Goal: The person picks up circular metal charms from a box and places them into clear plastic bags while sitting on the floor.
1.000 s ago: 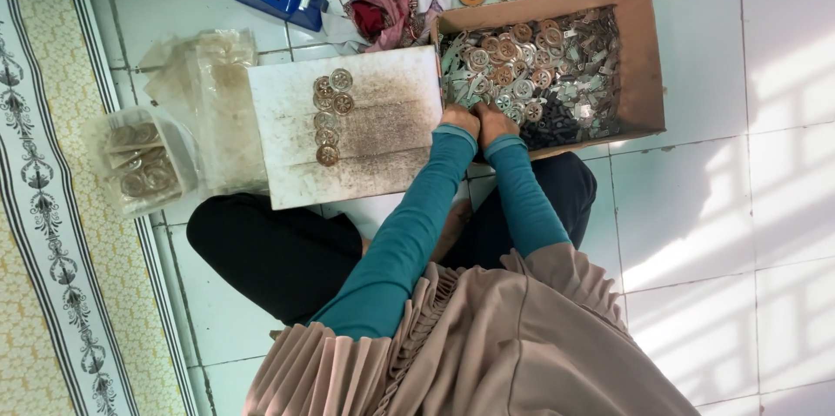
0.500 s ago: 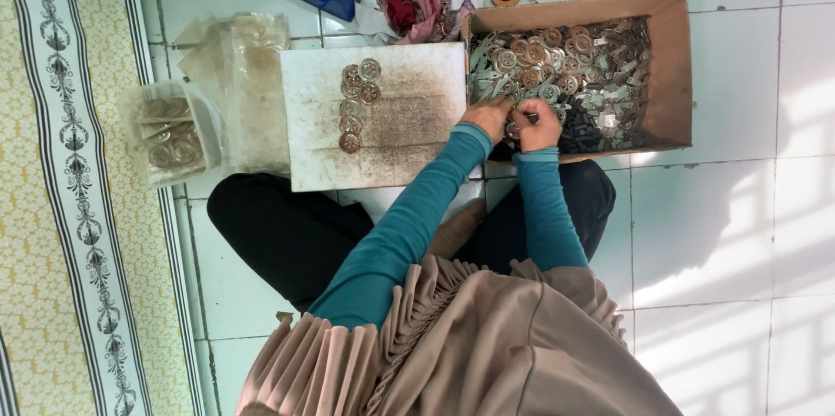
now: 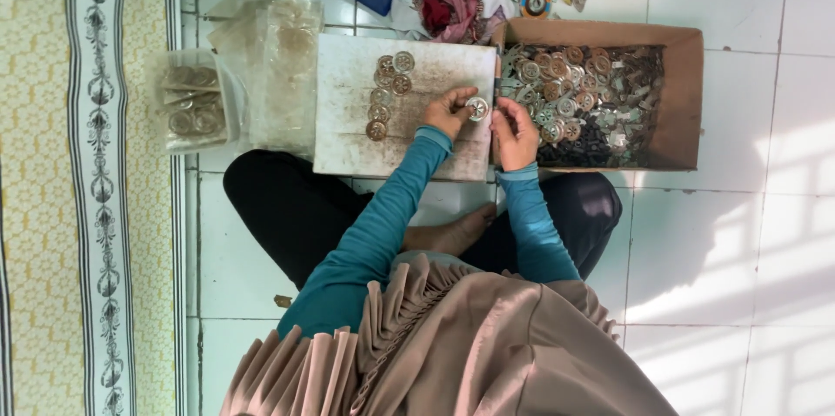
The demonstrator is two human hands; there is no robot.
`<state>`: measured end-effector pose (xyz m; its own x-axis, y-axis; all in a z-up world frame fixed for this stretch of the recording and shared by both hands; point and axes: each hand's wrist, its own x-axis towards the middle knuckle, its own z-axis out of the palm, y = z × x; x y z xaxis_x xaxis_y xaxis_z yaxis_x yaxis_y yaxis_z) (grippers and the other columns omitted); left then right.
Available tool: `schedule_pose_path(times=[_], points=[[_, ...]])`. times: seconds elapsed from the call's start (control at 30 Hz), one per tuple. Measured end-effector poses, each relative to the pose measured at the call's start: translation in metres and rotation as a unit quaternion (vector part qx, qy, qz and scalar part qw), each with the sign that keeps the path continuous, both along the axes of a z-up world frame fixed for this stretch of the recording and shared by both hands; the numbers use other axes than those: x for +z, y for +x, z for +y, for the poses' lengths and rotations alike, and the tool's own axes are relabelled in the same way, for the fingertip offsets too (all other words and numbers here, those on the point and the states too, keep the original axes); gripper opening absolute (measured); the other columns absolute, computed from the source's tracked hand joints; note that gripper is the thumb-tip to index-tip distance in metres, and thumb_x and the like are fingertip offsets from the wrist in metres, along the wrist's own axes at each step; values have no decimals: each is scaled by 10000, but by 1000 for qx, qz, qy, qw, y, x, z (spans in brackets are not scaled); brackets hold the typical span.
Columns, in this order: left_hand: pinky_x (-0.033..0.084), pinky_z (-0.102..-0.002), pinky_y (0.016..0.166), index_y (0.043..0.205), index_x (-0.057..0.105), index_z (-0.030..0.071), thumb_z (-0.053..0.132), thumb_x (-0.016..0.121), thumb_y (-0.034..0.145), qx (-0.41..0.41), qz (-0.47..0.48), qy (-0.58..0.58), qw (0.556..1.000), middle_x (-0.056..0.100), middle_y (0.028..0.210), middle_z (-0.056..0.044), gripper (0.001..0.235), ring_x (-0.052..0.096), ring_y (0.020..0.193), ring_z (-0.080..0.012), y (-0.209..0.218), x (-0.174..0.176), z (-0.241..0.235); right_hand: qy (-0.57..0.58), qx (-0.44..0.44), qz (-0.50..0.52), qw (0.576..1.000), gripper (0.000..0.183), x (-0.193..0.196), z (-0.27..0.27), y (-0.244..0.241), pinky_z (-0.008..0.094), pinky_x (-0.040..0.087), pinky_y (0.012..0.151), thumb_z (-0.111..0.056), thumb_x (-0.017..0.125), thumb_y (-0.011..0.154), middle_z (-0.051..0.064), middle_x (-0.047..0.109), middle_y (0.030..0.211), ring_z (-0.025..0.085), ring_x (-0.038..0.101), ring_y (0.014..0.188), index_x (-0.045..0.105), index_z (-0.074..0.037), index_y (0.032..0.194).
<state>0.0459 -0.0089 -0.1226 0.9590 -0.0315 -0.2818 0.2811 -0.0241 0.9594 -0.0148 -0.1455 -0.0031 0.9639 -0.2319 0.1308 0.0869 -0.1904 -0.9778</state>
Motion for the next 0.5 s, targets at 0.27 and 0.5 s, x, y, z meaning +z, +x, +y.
schedule_pose_path(times=[0.27, 0.5], points=[[595, -468, 968, 1349, 668, 205, 88, 640, 982, 36, -56, 196, 978, 705, 1203, -120, 386, 680, 1140, -321, -47, 42, 90, 47, 78, 104, 990, 216, -63, 85, 17, 273, 587, 506, -56, 812, 897, 132, 757, 871, 157, 678, 564, 767, -45, 1108], [367, -569, 1111, 1360, 618, 224, 189, 712, 946, 57, -150, 508, 846, 394, 1527, -127, 426, 348, 1445, -369, -77, 87, 131, -69, 124, 104, 984, 247, -80, 128, 44, 331, 582, 474, -122, 874, 831, 80, 766, 817, 185, 710, 548, 812, -161, 1067]])
